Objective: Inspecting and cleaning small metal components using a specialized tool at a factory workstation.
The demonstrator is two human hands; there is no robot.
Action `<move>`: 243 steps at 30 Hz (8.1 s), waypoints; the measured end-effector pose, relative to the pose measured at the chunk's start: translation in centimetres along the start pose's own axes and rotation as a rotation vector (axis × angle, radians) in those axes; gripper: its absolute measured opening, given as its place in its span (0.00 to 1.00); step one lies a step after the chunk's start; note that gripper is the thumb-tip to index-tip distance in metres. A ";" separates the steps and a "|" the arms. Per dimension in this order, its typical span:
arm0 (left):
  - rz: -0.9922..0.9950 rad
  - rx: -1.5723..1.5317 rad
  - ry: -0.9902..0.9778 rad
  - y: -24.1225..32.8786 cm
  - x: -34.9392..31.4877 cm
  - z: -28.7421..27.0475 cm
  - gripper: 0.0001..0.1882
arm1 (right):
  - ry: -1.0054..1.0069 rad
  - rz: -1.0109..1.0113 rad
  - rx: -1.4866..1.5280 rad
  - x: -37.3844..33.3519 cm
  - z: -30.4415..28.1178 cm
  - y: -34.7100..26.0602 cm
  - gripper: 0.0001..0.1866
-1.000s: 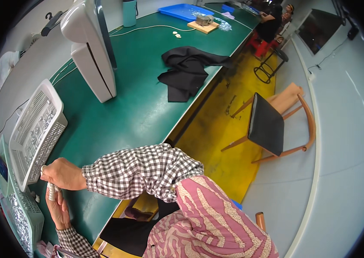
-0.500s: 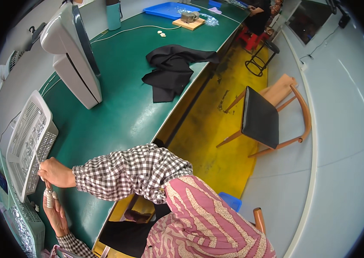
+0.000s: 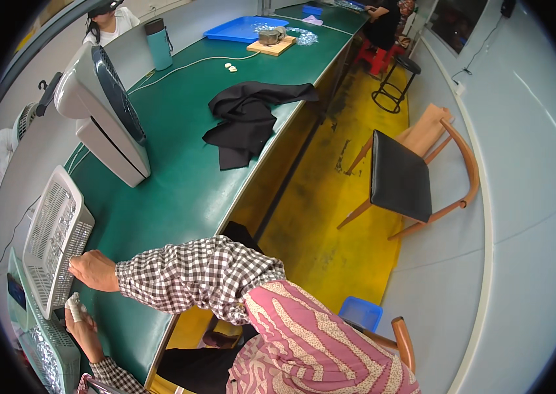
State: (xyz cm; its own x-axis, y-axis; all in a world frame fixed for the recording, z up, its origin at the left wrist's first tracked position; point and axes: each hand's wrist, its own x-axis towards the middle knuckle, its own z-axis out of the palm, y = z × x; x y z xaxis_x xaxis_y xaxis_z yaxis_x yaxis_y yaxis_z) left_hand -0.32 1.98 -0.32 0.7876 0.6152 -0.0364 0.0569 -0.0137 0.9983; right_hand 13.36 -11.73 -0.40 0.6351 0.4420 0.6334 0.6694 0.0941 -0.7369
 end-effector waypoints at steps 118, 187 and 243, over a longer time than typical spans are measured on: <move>0.648 0.617 -0.035 -0.3 -3.5 0.9 0.11 | 0.030 -0.298 -0.072 1.3 0.5 1.8 0.13; 0.170 0.157 0.040 1.2 -3.3 1.1 0.12 | 0.008 -0.419 -0.029 0.0 0.1 -1.1 0.08; -0.318 -0.517 -0.293 1.9 -2.1 0.9 0.09 | -0.469 -0.082 0.160 -0.7 -1.2 -2.6 0.06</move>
State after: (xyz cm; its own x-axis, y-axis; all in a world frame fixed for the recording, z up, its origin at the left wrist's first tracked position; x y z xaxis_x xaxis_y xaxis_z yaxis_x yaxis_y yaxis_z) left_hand -1.31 -0.08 1.64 0.9189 0.2869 -0.2707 0.0701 0.5566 0.8278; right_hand 11.67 -13.39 1.38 0.3167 0.7774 0.5435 0.6187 0.2650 -0.7396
